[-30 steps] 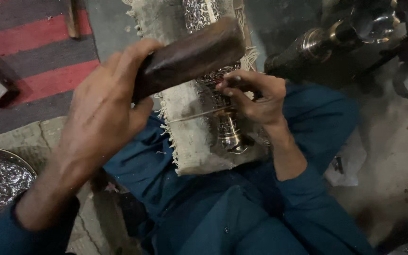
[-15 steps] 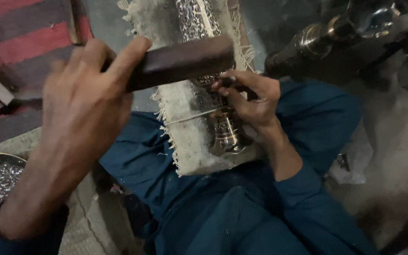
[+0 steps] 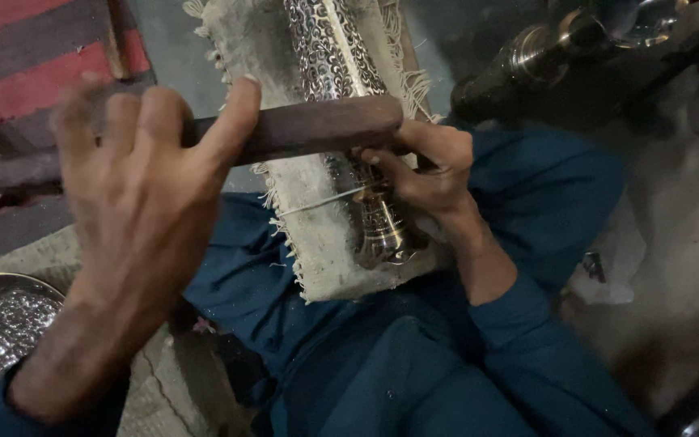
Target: The person uses a hammer and chisel to engrave intricate patterns on a silver metal vase. They repeatedly strike the chisel against the vase's surface, rotating it to access different areas.
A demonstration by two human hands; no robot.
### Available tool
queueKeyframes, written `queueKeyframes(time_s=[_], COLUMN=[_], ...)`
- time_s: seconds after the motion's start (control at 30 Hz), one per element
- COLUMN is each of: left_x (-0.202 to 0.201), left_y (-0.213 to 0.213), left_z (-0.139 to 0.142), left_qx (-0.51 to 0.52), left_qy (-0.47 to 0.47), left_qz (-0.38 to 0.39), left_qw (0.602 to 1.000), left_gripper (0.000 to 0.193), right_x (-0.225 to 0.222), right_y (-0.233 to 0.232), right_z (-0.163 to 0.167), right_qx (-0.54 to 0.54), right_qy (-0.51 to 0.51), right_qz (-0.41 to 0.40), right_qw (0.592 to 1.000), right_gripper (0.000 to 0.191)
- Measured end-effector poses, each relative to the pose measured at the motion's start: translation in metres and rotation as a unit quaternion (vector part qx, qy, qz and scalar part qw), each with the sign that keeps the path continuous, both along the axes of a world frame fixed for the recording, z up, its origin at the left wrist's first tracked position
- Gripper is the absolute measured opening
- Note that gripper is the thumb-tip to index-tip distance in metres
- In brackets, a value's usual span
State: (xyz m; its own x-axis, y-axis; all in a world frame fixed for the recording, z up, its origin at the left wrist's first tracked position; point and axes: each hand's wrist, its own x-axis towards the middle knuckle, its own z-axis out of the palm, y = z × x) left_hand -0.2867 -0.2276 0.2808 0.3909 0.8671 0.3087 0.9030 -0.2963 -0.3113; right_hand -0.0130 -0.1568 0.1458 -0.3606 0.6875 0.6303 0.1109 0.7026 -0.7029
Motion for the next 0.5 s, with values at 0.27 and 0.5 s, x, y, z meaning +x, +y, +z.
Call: queueKeyframes(time_s=[0.27,0.5], left_x=[0.0014,0.0050], left_y=[0.0017,0.0043], left_z=[0.0040,0.0040], left_qx=[-0.108,-0.141], left_qy=[-0.203,-0.297], left_qz=[0.008,0.013], left_qw=[0.973,0.944], left_gripper=[0.055,0.050], right_x=[-0.0023,-0.0063], right_y=[0.0002,0.0018], right_z=[0.0018,0.0021], right_qx=[-0.028,-0.037], right_qy=[0.016,0.039], right_qz=[0.020,0.043], right_qw=[0.999,0.998], right_gripper=[0.015,0.009])
